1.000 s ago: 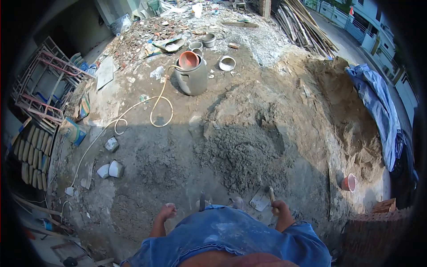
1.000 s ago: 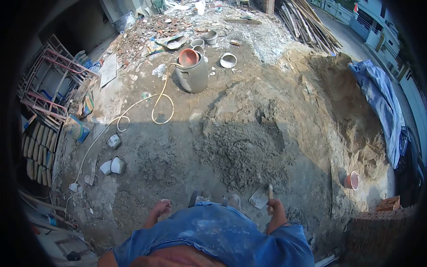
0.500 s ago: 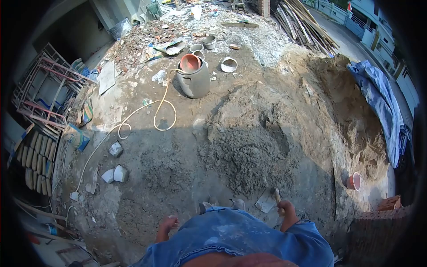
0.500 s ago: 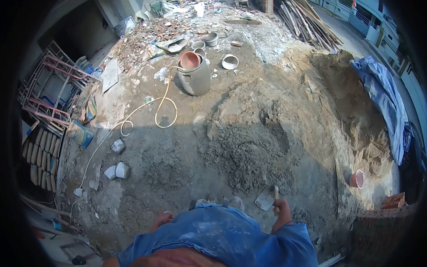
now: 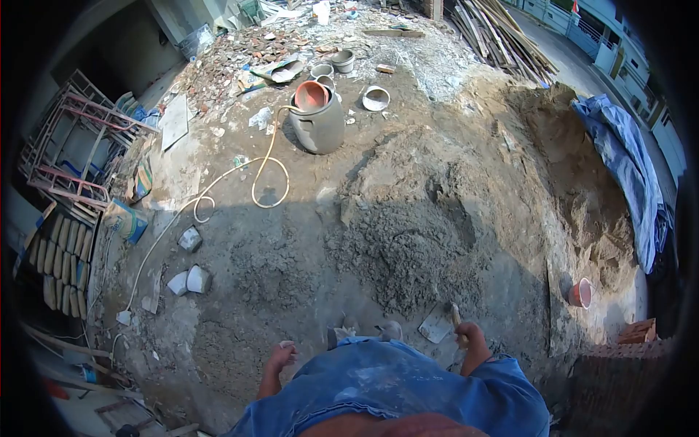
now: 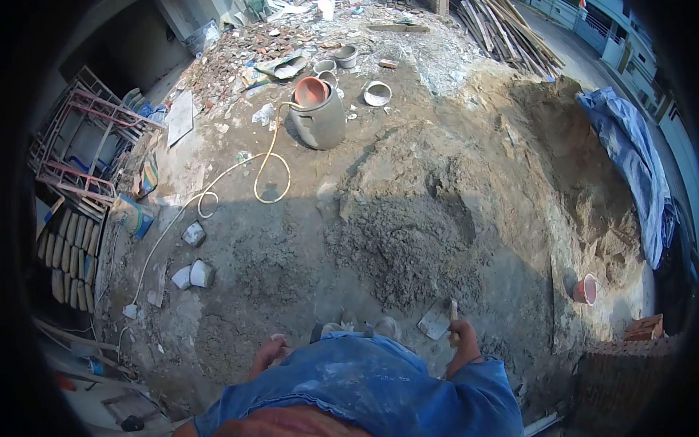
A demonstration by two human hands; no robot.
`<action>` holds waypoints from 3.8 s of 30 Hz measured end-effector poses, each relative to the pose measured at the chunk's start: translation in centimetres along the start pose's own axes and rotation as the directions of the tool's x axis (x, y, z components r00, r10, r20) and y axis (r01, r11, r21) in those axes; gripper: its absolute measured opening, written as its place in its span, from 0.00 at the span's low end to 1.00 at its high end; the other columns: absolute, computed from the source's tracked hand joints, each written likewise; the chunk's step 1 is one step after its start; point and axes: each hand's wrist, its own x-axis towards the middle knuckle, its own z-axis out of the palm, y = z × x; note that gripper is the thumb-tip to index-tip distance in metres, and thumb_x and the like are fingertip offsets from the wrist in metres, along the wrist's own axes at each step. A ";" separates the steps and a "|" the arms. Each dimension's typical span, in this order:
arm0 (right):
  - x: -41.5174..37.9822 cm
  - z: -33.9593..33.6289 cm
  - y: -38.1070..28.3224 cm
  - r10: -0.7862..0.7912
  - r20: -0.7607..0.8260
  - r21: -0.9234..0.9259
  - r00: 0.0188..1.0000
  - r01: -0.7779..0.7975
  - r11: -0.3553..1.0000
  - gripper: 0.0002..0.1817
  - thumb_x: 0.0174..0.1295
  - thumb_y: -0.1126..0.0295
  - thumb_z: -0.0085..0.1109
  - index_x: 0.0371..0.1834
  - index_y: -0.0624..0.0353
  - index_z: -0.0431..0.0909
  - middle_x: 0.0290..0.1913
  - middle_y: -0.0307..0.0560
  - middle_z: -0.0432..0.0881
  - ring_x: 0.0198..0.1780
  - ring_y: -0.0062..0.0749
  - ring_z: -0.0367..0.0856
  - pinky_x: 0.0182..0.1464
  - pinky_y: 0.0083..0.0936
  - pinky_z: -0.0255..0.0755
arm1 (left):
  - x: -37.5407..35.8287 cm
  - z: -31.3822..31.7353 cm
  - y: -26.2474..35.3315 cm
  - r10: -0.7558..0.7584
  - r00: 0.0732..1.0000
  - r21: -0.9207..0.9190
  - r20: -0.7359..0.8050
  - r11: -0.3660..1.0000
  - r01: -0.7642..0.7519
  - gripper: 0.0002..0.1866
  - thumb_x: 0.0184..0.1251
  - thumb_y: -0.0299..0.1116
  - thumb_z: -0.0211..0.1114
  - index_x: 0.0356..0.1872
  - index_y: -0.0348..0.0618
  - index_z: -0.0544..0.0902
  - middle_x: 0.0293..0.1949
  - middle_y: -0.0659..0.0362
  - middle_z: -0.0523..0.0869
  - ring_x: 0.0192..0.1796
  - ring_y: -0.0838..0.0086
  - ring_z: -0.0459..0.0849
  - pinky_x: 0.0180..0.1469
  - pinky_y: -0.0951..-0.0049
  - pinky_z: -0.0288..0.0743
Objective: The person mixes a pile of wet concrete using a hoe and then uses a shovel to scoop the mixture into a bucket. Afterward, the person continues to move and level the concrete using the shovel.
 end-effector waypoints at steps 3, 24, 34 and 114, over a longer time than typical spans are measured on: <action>-0.1 0.0 0.0 0.026 0.046 -0.023 0.999 -0.025 0.999 0.14 0.60 0.64 0.53 0.43 0.63 0.74 0.31 0.49 0.81 0.28 0.40 0.81 0.34 0.43 0.75 | -2.1 0.7 6.0 0.352 0.935 -0.027 -0.035 0.935 -0.353 0.20 0.61 0.30 0.55 0.55 0.36 0.71 0.34 0.57 0.82 0.28 0.75 0.80 0.31 0.75 0.76; 0.0 -0.7 2.1 -0.126 -0.019 -0.114 0.992 0.123 0.986 0.19 0.62 0.65 0.50 0.50 0.69 0.69 0.33 0.55 0.83 0.29 0.42 0.83 0.34 0.41 0.77 | -36.4 17.0 33.0 0.558 -0.554 -0.712 0.617 0.097 -0.696 0.39 0.57 0.45 0.66 0.62 0.27 0.62 0.39 0.49 0.79 0.38 0.66 0.78 0.40 0.69 0.73; 3.5 -0.1 2.9 -0.090 -0.126 -0.016 0.988 0.088 0.996 0.17 0.63 0.61 0.47 0.44 0.65 0.77 0.30 0.49 0.84 0.29 0.37 0.83 0.33 0.38 0.75 | -16.2 14.5 27.0 0.639 0.596 0.588 0.487 0.265 -0.764 0.31 0.58 0.37 0.61 0.62 0.35 0.65 0.38 0.51 0.80 0.37 0.70 0.81 0.44 0.70 0.73; -2.2 9.4 12.1 0.095 0.049 0.718 0.994 -0.101 0.689 0.08 0.59 0.67 0.52 0.25 0.57 0.69 0.18 0.41 0.74 0.18 0.31 0.74 0.23 0.33 0.72 | 11.1 8.4 15.2 -0.037 0.956 0.460 0.291 0.882 -0.106 0.14 0.64 0.37 0.54 0.50 0.50 0.75 0.36 0.61 0.82 0.31 0.74 0.80 0.32 0.69 0.74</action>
